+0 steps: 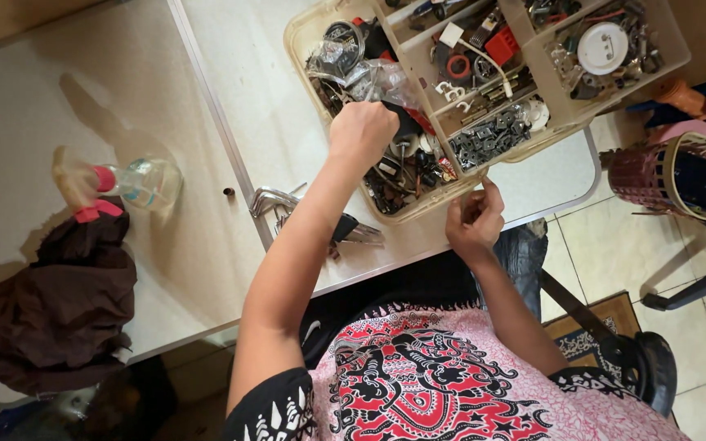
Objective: The person picks up a small green electronic component and uses a thin metal tool to adjust internal parts before using a hex key to tighten screws.
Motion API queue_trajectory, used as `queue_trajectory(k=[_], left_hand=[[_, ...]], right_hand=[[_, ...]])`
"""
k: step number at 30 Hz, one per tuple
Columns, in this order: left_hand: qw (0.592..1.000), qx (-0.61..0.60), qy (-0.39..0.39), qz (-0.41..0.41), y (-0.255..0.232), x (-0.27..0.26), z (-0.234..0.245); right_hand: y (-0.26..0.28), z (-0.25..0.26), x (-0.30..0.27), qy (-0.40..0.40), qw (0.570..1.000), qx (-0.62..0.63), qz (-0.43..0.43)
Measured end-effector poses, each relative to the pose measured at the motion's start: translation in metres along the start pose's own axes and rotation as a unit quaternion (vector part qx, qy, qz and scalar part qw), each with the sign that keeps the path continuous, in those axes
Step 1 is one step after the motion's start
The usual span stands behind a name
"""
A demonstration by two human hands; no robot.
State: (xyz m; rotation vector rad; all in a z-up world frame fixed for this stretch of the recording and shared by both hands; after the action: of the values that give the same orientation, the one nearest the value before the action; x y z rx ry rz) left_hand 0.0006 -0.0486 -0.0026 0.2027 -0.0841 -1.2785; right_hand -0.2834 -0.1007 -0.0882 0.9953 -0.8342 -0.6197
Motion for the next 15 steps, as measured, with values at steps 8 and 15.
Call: queue_trajectory(k=[8,15], left_hand=[[0.999,-0.032,0.005,0.042,0.008,0.003,-0.001],[0.999,0.052,-0.006,0.007,0.0,0.001,-0.002]], right_hand=[[0.001,0.001,0.004,0.004,0.999,0.008,0.048],[0.013,0.0,0.01,0.003,0.996,0.009,0.091]])
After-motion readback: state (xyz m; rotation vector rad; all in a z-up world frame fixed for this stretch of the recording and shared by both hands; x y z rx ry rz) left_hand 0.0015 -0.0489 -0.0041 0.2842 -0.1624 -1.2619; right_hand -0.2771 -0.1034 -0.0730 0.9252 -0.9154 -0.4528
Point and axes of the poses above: each hand's wrist, its own x-axis towards the middle knuckle, its own z-axis out of the back of the hand, y = z × x, the point moved 1 cm from there along x, towards the middle knuckle, and after that the axes turned 15 degrees about x, right-handed, at the moved point
